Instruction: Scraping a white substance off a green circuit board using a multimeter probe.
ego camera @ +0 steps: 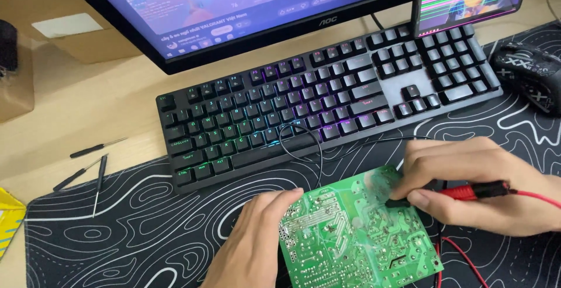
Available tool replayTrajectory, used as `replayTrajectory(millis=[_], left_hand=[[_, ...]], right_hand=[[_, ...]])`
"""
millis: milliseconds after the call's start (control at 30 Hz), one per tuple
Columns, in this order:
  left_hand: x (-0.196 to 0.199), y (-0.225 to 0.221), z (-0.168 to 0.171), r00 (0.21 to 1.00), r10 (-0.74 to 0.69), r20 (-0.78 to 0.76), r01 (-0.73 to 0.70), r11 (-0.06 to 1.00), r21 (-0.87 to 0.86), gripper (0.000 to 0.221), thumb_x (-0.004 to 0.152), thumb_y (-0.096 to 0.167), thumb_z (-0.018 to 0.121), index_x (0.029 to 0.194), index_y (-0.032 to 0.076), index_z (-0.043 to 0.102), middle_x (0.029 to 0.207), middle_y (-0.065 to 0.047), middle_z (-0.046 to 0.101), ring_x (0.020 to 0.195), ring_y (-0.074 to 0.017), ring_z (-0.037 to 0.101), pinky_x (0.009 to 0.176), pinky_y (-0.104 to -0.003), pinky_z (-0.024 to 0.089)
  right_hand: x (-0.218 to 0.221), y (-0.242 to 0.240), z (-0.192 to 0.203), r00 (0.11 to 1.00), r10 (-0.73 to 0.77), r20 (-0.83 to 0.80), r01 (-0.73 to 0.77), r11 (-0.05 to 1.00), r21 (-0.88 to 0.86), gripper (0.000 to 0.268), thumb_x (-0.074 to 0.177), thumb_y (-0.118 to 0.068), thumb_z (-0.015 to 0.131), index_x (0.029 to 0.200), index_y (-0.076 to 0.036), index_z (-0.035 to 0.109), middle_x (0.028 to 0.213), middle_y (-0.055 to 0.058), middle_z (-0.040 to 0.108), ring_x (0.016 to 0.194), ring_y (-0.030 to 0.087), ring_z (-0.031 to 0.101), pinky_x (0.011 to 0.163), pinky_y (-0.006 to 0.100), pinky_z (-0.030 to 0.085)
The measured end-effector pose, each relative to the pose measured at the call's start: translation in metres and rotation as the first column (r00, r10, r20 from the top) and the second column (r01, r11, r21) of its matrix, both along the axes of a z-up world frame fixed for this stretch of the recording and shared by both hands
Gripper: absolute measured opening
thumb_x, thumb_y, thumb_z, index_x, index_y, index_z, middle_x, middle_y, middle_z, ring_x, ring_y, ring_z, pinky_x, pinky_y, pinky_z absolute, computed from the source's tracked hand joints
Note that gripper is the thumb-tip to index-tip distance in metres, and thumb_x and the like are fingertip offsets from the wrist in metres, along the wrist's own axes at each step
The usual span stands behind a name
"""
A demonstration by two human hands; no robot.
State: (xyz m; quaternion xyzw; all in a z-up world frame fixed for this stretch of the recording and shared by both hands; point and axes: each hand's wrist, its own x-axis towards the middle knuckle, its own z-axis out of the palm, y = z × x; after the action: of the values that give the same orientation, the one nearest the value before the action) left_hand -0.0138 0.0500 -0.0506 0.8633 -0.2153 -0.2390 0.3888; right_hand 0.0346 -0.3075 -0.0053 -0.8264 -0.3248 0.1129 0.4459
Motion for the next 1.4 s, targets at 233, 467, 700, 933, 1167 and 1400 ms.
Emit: replayTrajectory(millis=[233, 467, 700, 933, 1167, 1400], left_hand=[[-0.001, -0.001, -0.002, 0.999, 0.018, 0.032, -0.017, 1.000, -0.012, 0.107, 0.095, 0.079, 0.070, 0.177, 0.019, 0.037, 0.167, -0.008, 0.052, 0.153, -0.0301, 0.056, 0.105, -0.051, 0.055], [0.000, 0.003, -0.001, 1.000, -0.003, 0.010, 0.003, 0.999, -0.046, 0.120, 0.088, 0.088, 0.070, 0.179, 0.018, 0.034, 0.168, -0.008, 0.050, 0.152, -0.0304, 0.057, 0.109, -0.051, 0.052], [-0.001, 0.002, -0.001, 0.999, -0.003, 0.038, 0.005, 0.998, -0.070, 0.122, 0.087, 0.088, 0.072, 0.178, 0.015, 0.035, 0.166, -0.010, 0.052, 0.148, -0.0314, 0.059, 0.106, -0.049, 0.053], [-0.003, -0.004, -0.004, 0.999, 0.042, 0.002, -0.042, 0.999, 0.015, 0.091, 0.102, 0.057, 0.075, 0.177, 0.022, 0.037, 0.170, -0.005, 0.050, 0.152, -0.0279, 0.057, 0.102, -0.049, 0.058], [-0.003, -0.002, -0.002, 0.996, 0.077, -0.037, -0.077, 0.997, -0.001, 0.121, 0.080, 0.093, 0.071, 0.176, 0.027, 0.040, 0.168, -0.001, 0.054, 0.150, -0.0247, 0.061, 0.101, -0.046, 0.057], [-0.003, -0.004, -0.006, 0.992, 0.093, -0.080, -0.089, 0.995, 0.055, 0.120, 0.082, 0.081, 0.085, 0.178, 0.029, 0.037, 0.175, 0.001, 0.049, 0.159, -0.0240, 0.055, 0.105, -0.049, 0.056]], right_hand=[[-0.001, 0.004, 0.004, 0.998, 0.058, 0.005, -0.058, 0.997, 0.046, 0.028, 0.111, -0.025, 0.065, 0.113, -0.009, 0.087, 0.083, 0.000, 0.077, 0.075, 0.016, 0.069, 0.065, 0.029, 0.060], [0.006, -0.002, 0.007, 0.997, 0.079, -0.017, -0.079, 0.996, 0.036, 0.028, 0.110, -0.024, 0.064, 0.108, -0.009, 0.088, 0.078, 0.001, 0.078, 0.068, 0.017, 0.067, 0.059, 0.030, 0.058], [0.004, -0.002, 0.000, 0.999, 0.024, -0.040, -0.023, 1.000, 0.012, 0.027, 0.108, -0.025, 0.066, 0.105, -0.011, 0.089, 0.077, 0.000, 0.081, 0.067, 0.016, 0.069, 0.058, 0.029, 0.058], [-0.001, 0.012, -0.002, 1.000, 0.031, 0.005, -0.031, 0.996, 0.086, 0.026, 0.108, -0.023, 0.066, 0.107, -0.006, 0.086, 0.075, 0.001, 0.073, 0.068, 0.018, 0.064, 0.060, 0.029, 0.057], [0.006, 0.006, 0.012, 0.995, 0.099, 0.007, -0.100, 0.994, 0.045, 0.022, 0.111, -0.020, 0.064, 0.111, -0.009, 0.083, 0.082, 0.002, 0.073, 0.069, 0.018, 0.066, 0.062, 0.030, 0.055], [0.020, 0.018, 0.025, 0.986, 0.166, 0.035, -0.167, 0.985, 0.052, 0.023, 0.110, -0.017, 0.064, 0.107, -0.004, 0.083, 0.083, 0.003, 0.077, 0.070, 0.019, 0.063, 0.061, 0.031, 0.053]])
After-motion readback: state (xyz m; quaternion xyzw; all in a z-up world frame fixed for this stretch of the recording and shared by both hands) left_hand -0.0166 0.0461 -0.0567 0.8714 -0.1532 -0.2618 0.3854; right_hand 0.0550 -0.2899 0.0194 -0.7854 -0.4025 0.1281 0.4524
